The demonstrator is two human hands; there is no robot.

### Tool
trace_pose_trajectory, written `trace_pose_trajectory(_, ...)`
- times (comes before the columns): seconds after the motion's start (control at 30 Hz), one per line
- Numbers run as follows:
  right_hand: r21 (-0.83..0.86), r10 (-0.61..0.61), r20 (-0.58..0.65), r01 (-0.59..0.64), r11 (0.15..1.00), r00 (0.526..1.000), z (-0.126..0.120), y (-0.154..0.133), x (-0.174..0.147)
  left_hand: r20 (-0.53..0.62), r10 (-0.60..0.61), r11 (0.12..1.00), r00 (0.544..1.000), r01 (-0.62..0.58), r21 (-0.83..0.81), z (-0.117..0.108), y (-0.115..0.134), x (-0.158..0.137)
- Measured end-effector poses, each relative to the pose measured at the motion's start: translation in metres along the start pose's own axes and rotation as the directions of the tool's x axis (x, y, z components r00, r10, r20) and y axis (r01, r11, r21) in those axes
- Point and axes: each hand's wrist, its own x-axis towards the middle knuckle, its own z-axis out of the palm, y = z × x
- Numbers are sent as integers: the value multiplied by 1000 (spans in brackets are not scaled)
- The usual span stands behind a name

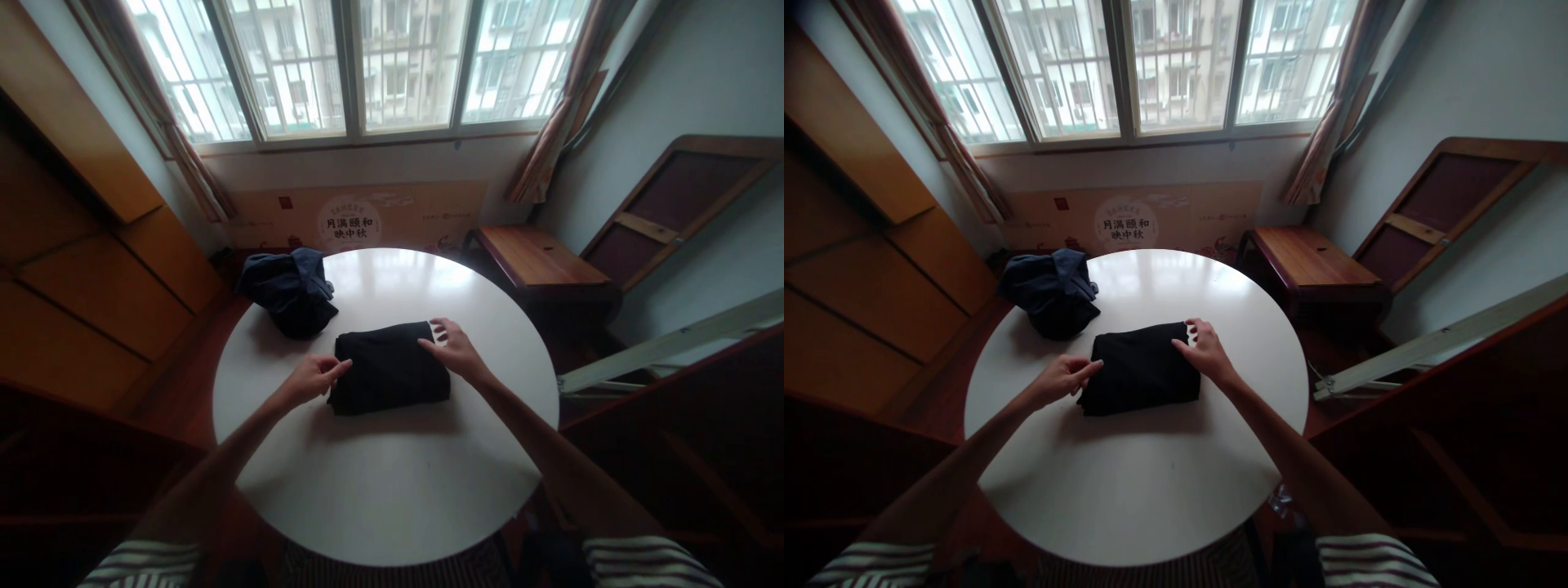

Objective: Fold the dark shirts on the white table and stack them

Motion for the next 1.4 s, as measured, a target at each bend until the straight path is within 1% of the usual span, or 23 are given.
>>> trace_pose_trajectory(0.03,-115,-96,-44,90,989,994,2,-8,5,27,-7,1000,1000,8,-7,2,1,-7)
trace_pose_trajectory(0.07,-189,-185,-42,174,966,982,5,-18,10,38,-12,1000,999,12,-10,5,3,-13)
trace_pose_trajectory(0.1,-218,-251,8,247,944,968,12,-30,15,40,-12,1000,999,12,-14,7,3,-17)
trace_pose_trajectory(0.13,-210,-289,93,302,930,953,20,-42,19,32,-8,1000,999,8,-22,10,4,-20)
trace_pose_trajectory(0.17,-188,-300,194,336,923,934,30,-54,24,19,-1,999,1000,2,-35,12,4,-21)
trace_pose_trajectory(0.23,-179,-270,383,358,917,883,54,-76,31,-13,19,997,1000,-20,-77,16,2,-22)
trace_pose_trajectory(0.3,-221,-220,487,363,905,845,79,-91,35,-38,33,990,999,-38,-136,19,0,-23)
trace_pose_trajectory(0.43,-260,-218,528,401,879,821,114,-101,32,-68,8,970,998,-24,-241,25,-8,-30)
trace_pose_trajectory(0.53,-271,-234,526,422,865,818,125,-100,28,-85,-24,956,996,-1,-293,25,-13,-35)
trace_pose_trajectory(0.6,-285,-235,518,426,859,822,123,-98,27,-50,-25,958,998,10,-286,21,-13,-37)
trace_pose_trajectory(0.63,-294,-238,514,430,854,824,120,-97,27,-24,-14,972,1000,8,-236,18,-11,-37)
trace_pose_trajectory(0.67,-306,-247,508,441,844,825,115,-96,27,-7,4,989,1000,-5,-146,15,-7,-37)
trace_pose_trajectory(0.73,-353,-279,482,475,806,831,101,-93,26,-26,63,991,998,-59,123,10,6,-36)
trace_pose_trajectory(0.8,-434,-307,441,500,750,843,85,-88,22,-102,177,913,979,-125,388,12,25,-35)
trace_pose_trajectory(0.83,-479,-308,422,497,724,853,77,-85,20,-131,248,861,960,-156,484,15,35,-33)
trace_pose_trajectory(0.9,-544,-278,400,470,695,873,63,-78,14,-113,375,764,920,-237,599,28,53,-26)
trace_pose_trajectory(1.0,-544,-255,407,457,703,877,53,-63,7,48,499,648,865,-409,642,54,65,-3)
trace_pose_trajectory(1.03,-519,-268,412,466,717,871,51,-57,5,96,515,621,852,-449,642,61,63,7)
trace_pose_trajectory(1.07,-483,-285,423,480,732,860,50,-50,4,124,510,609,851,-459,647,68,59,17)
trace_pose_trajectory(1.17,-393,-315,491,529,752,813,48,-27,2,101,405,636,909,-359,683,79,36,40)
trace_pose_trajectory(1.23,-397,-295,533,542,741,793,46,-14,3,61,359,650,931,-296,700,80,21,45)
trace_pose_trajectory(1.3,-441,-251,533,518,733,808,43,-3,7,40,366,643,930,-284,711,78,11,42)
trace_pose_trajectory(1.4,-494,-160,491,425,759,856,37,12,18,15,361,637,932,-258,726,70,5,34)
